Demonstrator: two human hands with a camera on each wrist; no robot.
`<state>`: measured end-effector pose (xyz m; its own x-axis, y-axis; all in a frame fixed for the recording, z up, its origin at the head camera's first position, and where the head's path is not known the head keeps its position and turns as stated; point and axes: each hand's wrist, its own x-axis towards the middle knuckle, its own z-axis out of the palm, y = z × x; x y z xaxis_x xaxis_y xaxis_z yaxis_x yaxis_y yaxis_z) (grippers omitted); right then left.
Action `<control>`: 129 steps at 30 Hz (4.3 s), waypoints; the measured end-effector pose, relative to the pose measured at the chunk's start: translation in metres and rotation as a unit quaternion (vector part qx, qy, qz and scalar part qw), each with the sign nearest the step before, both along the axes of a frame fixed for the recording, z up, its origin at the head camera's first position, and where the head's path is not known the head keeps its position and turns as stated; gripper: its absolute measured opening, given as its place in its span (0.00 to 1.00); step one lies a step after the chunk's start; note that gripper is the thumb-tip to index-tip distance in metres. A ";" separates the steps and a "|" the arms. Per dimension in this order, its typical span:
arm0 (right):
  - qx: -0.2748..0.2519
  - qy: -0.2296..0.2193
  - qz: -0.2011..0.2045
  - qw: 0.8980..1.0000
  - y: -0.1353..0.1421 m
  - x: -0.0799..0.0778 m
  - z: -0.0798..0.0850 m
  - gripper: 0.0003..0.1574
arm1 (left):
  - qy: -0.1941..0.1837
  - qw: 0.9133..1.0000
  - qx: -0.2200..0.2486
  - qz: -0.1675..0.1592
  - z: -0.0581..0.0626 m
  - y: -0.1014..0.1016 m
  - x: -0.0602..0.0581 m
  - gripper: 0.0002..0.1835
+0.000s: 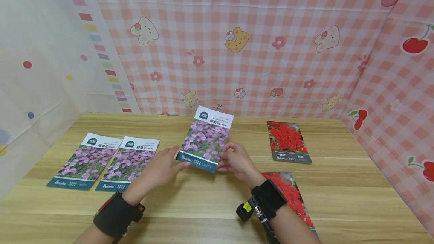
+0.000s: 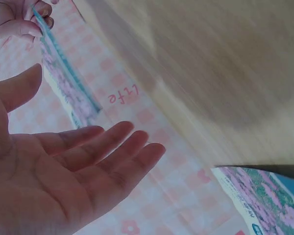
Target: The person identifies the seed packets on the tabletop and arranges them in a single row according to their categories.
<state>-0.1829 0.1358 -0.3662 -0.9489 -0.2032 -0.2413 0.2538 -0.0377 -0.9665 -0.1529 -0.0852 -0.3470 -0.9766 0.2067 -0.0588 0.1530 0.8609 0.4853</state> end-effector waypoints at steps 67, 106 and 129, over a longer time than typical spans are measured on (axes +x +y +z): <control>0.213 0.145 0.192 0.947 -0.045 0.033 0.002 0.20 | -0.086 0.996 0.035 -0.006 0.008 -0.053 0.012 0.14; 0.378 0.263 0.248 0.852 -0.053 0.041 0.002 0.22 | -0.042 0.996 -0.064 -0.042 0.009 -0.056 0.018 0.15; 0.461 0.315 0.366 0.745 -0.062 0.060 0.007 0.26 | -0.149 0.975 -0.060 -0.154 0.009 -0.047 0.027 0.28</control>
